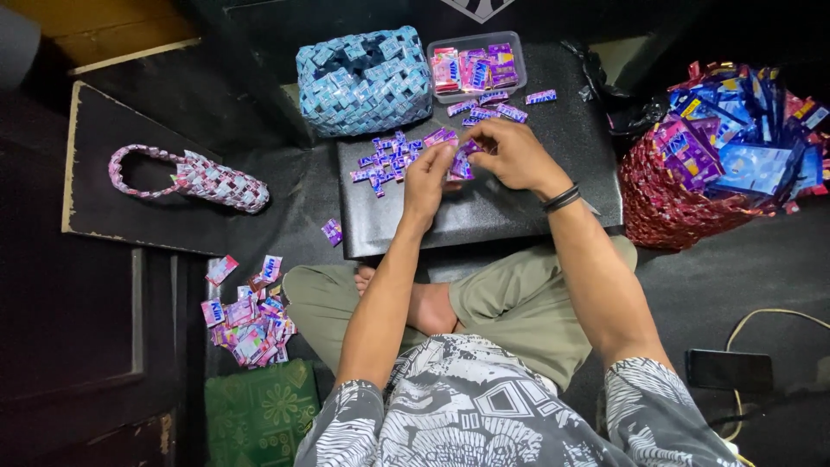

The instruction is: A person is sitting on the floor weaving together small purple and blue snack packets to create a decorative craft item, occasionally using scissors to trim.

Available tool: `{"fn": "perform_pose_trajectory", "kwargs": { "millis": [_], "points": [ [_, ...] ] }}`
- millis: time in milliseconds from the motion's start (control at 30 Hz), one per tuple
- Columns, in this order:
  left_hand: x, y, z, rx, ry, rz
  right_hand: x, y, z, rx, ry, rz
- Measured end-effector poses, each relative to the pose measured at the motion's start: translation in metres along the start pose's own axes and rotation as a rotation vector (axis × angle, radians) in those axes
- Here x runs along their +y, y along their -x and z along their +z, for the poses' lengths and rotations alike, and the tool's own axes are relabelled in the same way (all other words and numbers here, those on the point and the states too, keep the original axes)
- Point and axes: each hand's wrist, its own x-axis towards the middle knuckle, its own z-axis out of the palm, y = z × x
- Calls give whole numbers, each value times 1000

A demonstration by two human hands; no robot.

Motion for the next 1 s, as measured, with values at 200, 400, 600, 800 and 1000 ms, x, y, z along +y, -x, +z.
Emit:
{"fn": "perform_pose_trajectory", "kwargs": {
  "millis": [200, 400, 600, 800, 1000],
  "points": [
    [-30, -18, -4, 89, -439, 124, 0, 7, -3, 27, 54, -16],
    [-41, -18, 1, 25, -495, 93, 23, 13, -5, 2, 30, 143],
    [-23, -11, 17, -3, -425, 115, 17, 21, -27, -21, 34, 234],
    [-32, -18, 47, 20, -356, 117, 54, 32, -52, 186, 102, 206],
    [-43, -24, 21, -25, -787, 531, 173, 52, -132, 390, 622, 216]
  ]
}}
